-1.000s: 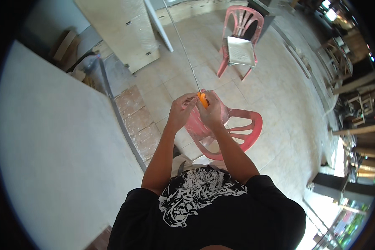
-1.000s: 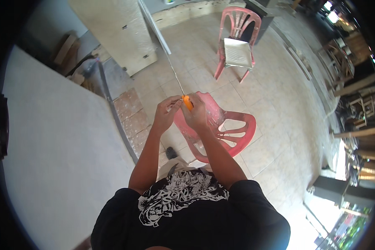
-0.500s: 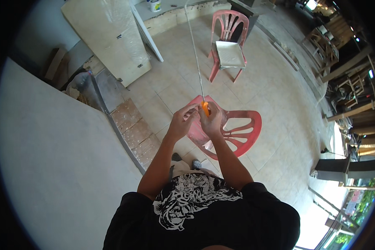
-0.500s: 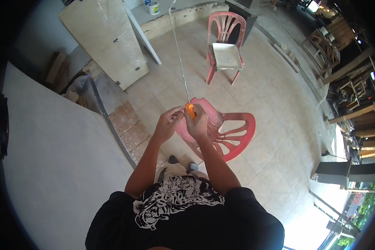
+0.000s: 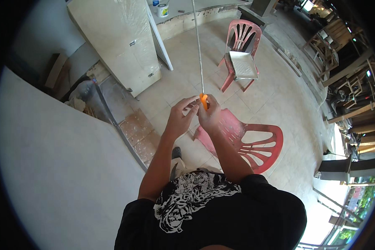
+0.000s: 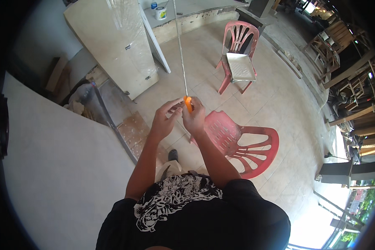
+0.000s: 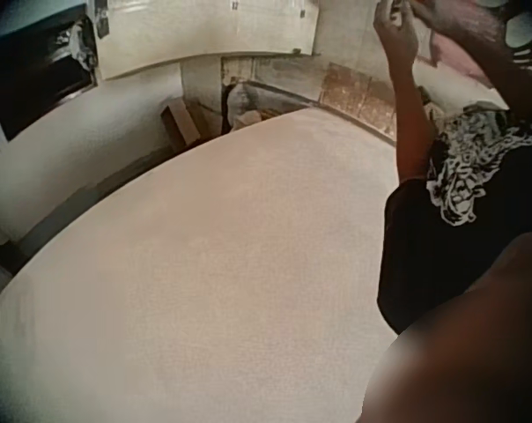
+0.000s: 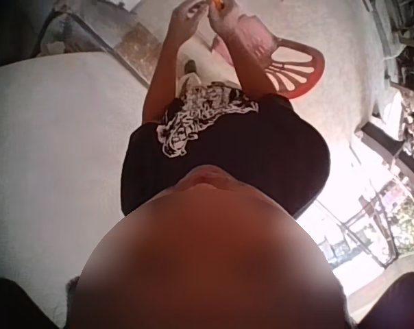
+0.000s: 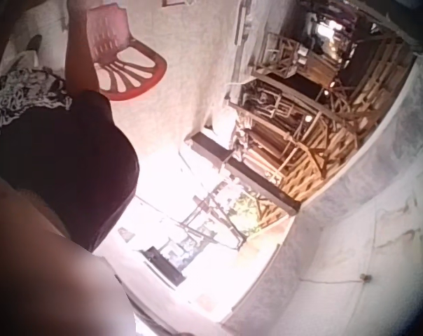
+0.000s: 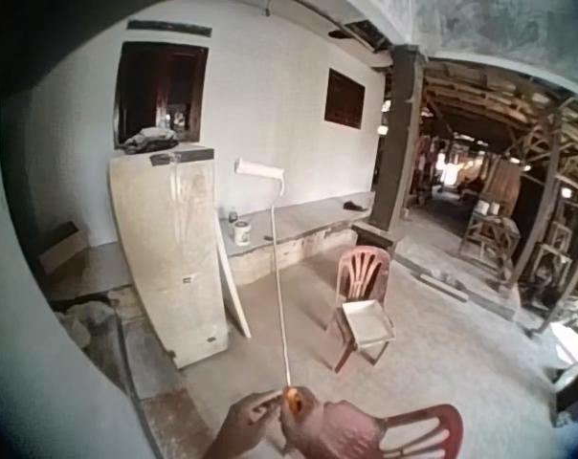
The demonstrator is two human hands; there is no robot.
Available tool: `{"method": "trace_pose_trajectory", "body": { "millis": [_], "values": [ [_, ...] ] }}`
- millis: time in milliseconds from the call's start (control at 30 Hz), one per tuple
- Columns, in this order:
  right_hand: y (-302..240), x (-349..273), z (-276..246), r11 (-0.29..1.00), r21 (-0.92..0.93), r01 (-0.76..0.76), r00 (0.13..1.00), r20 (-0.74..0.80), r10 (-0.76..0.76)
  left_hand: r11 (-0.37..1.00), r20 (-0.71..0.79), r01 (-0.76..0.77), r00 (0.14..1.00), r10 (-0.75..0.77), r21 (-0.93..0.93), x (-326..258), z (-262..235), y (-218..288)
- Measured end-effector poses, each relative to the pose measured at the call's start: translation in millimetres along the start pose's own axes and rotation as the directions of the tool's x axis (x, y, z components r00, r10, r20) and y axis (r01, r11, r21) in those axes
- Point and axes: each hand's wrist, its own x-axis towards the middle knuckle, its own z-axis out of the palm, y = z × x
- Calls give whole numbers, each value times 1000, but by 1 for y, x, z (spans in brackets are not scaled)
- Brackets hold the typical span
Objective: The person applies white paint to the upper edge of a wall using a paint roller, loading the roller from a paint tray.
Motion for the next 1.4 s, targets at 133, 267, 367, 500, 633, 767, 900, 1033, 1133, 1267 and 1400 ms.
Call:
{"method": "trace_pose_trajectory", "body": {
  "millis": [133,267,367,500,633,767,900,1033,1133,1267,1400],
  "values": [
    [-25,50,96,999,5,42,999,-17,-42,998,24,-13,1000,11,60,53,-101,-2],
    [-44,83,136,999,33,16,999,-32,-15,997,45,-42,998,39,63,89,-147,9],
    [-51,96,133,999,27,33,998,-60,-31,988,47,-101,994,96,115,104,-146,12],
    [-69,119,115,999,3,49,990,-131,-49,977,64,-190,981,184,98,130,-130,28],
    [-79,124,107,999,0,46,980,-195,-46,978,117,-196,975,188,65,142,-125,43],
    [-74,129,94,997,-67,50,962,-265,-66,963,176,-261,953,246,70,154,-113,45],
    [-60,140,81,1000,-8,-2,953,-302,0,980,223,-197,956,188,21,164,-91,41],
    [-37,173,61,1000,-16,5,921,-389,-10,976,334,-201,917,216,-79,222,-64,17],
    [-4,192,11,997,-72,-35,904,-428,0,975,431,-165,877,214,-148,257,-13,7],
    [14,219,-66,986,-106,-125,865,-498,56,971,592,-81,780,203,-226,306,75,-2],
    [51,253,-158,984,-102,-148,808,-587,60,957,664,-54,709,238,-286,352,186,-4]
  ]
}}
